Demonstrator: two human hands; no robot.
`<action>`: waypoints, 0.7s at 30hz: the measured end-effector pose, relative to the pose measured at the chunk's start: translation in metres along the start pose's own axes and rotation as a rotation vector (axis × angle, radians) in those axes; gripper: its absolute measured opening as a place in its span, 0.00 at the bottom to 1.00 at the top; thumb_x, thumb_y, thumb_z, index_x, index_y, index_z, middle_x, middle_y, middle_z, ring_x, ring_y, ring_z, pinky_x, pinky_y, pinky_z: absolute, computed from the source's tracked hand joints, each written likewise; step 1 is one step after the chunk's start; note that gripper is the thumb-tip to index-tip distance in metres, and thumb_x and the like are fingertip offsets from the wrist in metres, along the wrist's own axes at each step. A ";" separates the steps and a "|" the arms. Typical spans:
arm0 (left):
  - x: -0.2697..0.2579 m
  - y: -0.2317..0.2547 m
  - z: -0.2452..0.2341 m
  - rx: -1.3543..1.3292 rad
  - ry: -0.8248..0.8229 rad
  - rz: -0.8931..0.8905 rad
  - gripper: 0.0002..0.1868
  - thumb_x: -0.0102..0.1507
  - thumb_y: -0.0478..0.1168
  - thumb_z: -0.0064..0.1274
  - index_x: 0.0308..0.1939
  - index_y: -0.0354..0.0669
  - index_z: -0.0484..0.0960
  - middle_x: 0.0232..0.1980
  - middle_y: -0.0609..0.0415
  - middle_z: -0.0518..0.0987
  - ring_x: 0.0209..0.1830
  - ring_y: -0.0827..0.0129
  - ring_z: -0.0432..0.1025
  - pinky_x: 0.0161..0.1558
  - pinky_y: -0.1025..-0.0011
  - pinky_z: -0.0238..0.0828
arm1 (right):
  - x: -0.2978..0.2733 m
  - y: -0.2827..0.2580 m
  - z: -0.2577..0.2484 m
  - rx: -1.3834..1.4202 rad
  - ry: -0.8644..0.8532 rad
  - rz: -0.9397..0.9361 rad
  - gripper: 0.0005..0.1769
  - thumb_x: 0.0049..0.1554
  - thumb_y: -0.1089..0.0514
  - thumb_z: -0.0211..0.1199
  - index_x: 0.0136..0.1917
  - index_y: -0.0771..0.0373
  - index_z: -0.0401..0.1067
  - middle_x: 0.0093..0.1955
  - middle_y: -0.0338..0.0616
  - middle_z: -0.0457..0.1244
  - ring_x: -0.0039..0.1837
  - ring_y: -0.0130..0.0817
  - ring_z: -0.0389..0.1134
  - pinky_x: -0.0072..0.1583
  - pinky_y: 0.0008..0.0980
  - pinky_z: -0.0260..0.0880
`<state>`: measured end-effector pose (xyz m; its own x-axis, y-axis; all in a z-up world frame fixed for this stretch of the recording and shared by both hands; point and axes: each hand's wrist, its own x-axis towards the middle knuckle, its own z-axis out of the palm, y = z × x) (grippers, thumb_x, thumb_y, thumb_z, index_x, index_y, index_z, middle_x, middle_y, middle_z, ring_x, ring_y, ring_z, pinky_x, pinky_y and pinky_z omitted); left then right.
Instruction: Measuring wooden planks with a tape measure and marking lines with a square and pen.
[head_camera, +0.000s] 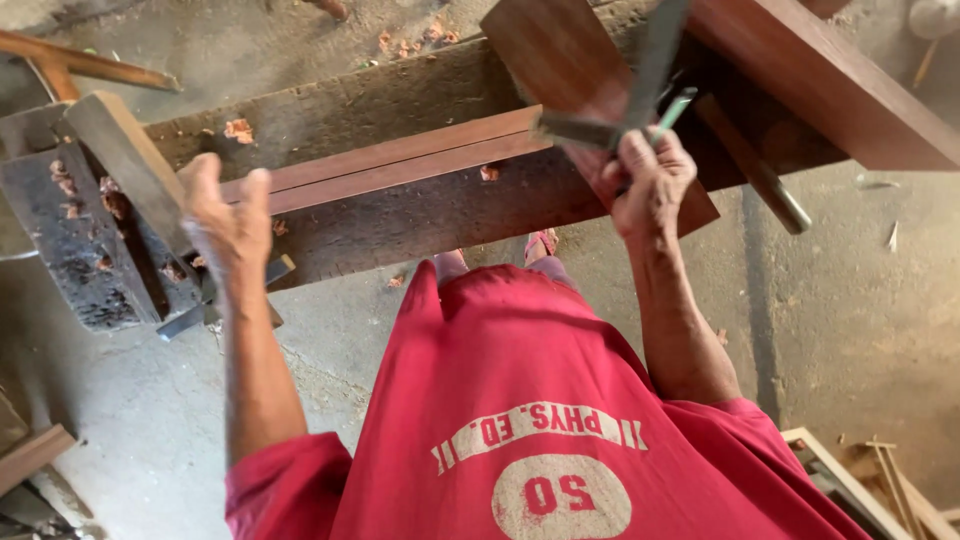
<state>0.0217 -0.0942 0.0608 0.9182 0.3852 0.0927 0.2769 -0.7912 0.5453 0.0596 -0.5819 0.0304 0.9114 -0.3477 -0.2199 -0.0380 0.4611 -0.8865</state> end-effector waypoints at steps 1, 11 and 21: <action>-0.004 0.042 0.001 -0.075 -0.079 0.025 0.30 0.65 0.45 0.62 0.63 0.26 0.76 0.69 0.33 0.73 0.72 0.44 0.66 0.73 0.53 0.62 | -0.009 0.003 0.003 -0.024 -0.061 0.098 0.04 0.63 0.65 0.64 0.48 0.69 0.72 0.38 0.43 0.66 0.32 0.30 0.67 0.37 0.36 0.76; -0.029 0.194 0.112 0.123 -0.694 0.666 0.59 0.47 0.62 0.72 0.77 0.50 0.61 0.78 0.28 0.48 0.77 0.23 0.41 0.67 0.25 0.40 | -0.031 0.069 0.037 -0.069 -0.138 0.423 0.07 0.61 0.61 0.66 0.47 0.67 0.71 0.34 0.42 0.66 0.31 0.27 0.67 0.35 0.28 0.73; -0.038 0.176 0.148 0.299 -0.624 0.776 0.43 0.55 0.44 0.68 0.74 0.66 0.71 0.78 0.31 0.54 0.75 0.29 0.52 0.66 0.24 0.49 | -0.025 0.063 0.044 0.004 -0.125 0.417 0.05 0.61 0.62 0.65 0.46 0.67 0.73 0.34 0.40 0.66 0.31 0.25 0.66 0.34 0.25 0.69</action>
<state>0.0778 -0.3185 0.0306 0.8338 -0.5270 -0.1645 -0.4719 -0.8349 0.2832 0.0520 -0.5084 -0.0018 0.8612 -0.0295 -0.5074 -0.4121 0.5440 -0.7310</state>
